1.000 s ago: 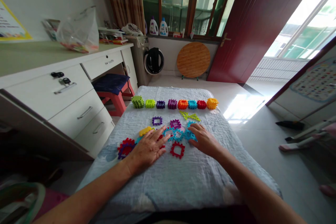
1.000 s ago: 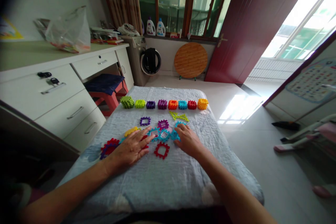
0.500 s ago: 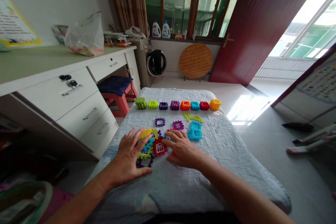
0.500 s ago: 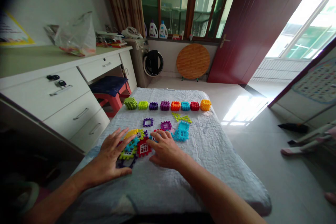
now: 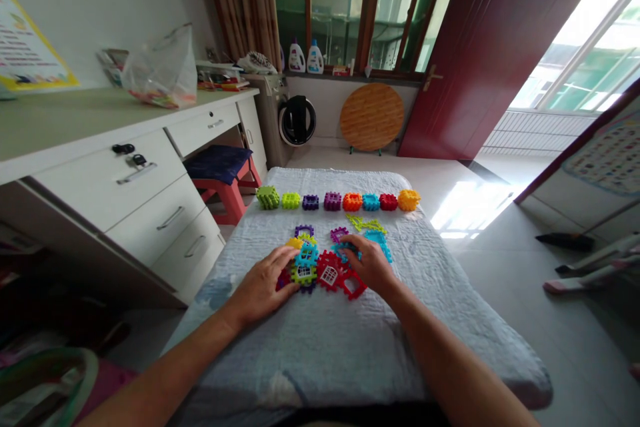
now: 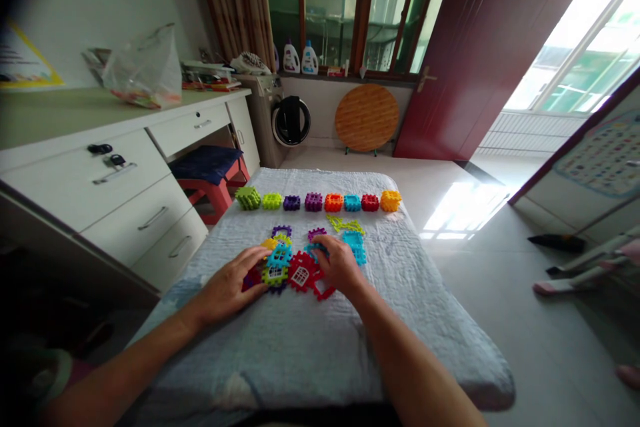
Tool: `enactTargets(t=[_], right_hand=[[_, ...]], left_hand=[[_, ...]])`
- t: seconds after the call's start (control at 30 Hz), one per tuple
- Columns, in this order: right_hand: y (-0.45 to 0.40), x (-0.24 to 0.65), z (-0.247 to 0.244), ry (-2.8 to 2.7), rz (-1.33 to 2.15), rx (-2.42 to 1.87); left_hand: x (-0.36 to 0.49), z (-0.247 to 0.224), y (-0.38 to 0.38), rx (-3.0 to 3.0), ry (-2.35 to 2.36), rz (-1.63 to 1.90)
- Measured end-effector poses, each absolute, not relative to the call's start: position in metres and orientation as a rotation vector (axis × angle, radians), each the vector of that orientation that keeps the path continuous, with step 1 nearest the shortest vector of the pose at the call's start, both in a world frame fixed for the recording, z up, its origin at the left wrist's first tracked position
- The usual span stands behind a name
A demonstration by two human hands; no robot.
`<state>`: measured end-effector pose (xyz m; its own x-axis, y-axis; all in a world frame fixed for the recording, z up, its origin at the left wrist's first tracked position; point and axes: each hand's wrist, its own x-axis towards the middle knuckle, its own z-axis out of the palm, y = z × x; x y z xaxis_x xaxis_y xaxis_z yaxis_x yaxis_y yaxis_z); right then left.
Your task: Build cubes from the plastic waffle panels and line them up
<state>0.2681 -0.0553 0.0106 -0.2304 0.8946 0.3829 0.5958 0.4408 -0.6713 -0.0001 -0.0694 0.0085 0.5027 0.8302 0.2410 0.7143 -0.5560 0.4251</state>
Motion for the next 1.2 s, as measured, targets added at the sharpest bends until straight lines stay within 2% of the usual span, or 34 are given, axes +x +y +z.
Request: enactTargets(t=[0.3, 0.47, 0.67, 0.83, 1.0, 1.2], right_hand=[[-0.041, 0.284, 0.006, -1.63, 0.616, -1.381], [-0.041, 0.285, 0.002, -1.685, 0.638, -1.378], [-0.041, 0.288, 0.001, -1.802, 0.378, -1.396], [-0.045, 0.285, 0.005, -1.946, 0.212, -1.613], [-0.049, 0.28, 0.002, -2.059, 0.21, -1.751], [-0.045, 0.283, -0.003, -1.96, 0.25, -1.565]], left_hand=[[0.032, 0.033, -0.04, 2.516, 1.407, 0.695], [0.04, 0.023, -0.031, 2.573, 1.564, 0.613], [0.034, 0.011, -0.028, 2.512, 1.485, 0.624], [0.031, 0.01, -0.028, 2.478, 1.407, 0.759], [0.029, 0.008, -0.028, 2.442, 1.377, 0.806], [0.022, 0.006, -0.024, 2.345, 1.352, 0.899]])
